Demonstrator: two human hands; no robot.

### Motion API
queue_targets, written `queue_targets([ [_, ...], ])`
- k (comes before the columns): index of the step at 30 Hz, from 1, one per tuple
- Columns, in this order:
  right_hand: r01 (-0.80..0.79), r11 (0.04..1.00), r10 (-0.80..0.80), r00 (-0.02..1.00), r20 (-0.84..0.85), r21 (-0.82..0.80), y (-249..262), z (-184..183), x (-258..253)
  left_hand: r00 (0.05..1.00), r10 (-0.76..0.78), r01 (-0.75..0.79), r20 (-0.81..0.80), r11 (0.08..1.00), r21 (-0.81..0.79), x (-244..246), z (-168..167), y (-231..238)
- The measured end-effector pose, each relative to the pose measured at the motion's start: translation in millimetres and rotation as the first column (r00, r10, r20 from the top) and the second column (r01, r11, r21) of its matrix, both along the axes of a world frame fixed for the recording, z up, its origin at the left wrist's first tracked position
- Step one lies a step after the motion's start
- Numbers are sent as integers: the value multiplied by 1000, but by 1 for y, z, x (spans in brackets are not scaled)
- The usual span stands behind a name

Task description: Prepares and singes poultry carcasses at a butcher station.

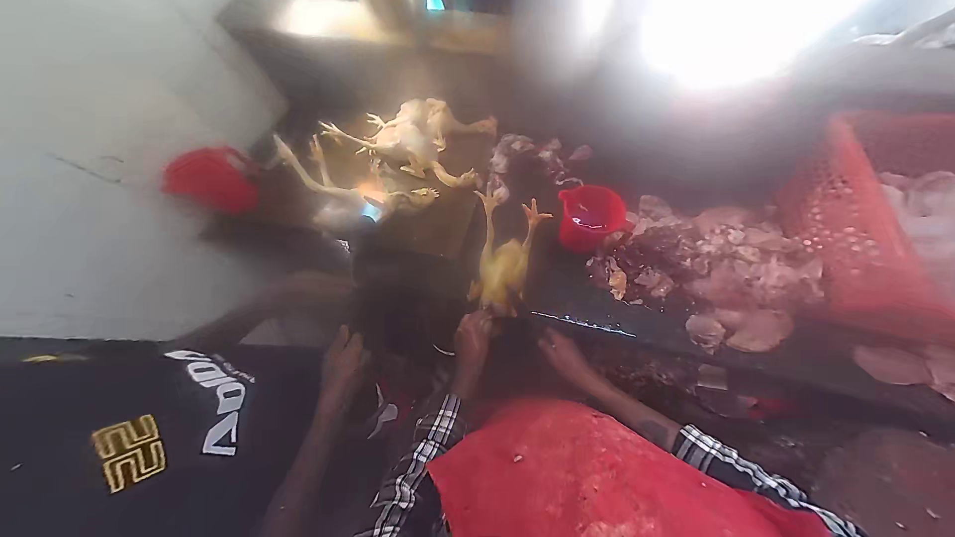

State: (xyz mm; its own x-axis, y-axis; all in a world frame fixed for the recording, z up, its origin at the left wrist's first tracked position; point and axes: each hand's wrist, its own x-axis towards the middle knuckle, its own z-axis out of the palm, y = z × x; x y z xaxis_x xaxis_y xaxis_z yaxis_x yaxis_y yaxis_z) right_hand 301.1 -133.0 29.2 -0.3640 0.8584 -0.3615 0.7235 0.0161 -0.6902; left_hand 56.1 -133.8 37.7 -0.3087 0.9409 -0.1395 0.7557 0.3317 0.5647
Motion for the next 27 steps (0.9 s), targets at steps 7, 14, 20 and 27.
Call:
queue_targets([
  [7,-146,982,122,975,186,121,22,11,-70,744,193,-129,639,981,-146,1,-19,-18],
  [14,-203,961,155,958,240,189,-3,-8,13,670,179,-150,721,983,-105,-37,-30,-51],
  [20,104,943,-252,844,473,316,31,47,76,979,-59,75,196,994,-74,-35,-38,-42],
  [27,67,877,-305,843,444,475,47,22,75,975,-167,167,144,986,12,-25,-32,-51],
])
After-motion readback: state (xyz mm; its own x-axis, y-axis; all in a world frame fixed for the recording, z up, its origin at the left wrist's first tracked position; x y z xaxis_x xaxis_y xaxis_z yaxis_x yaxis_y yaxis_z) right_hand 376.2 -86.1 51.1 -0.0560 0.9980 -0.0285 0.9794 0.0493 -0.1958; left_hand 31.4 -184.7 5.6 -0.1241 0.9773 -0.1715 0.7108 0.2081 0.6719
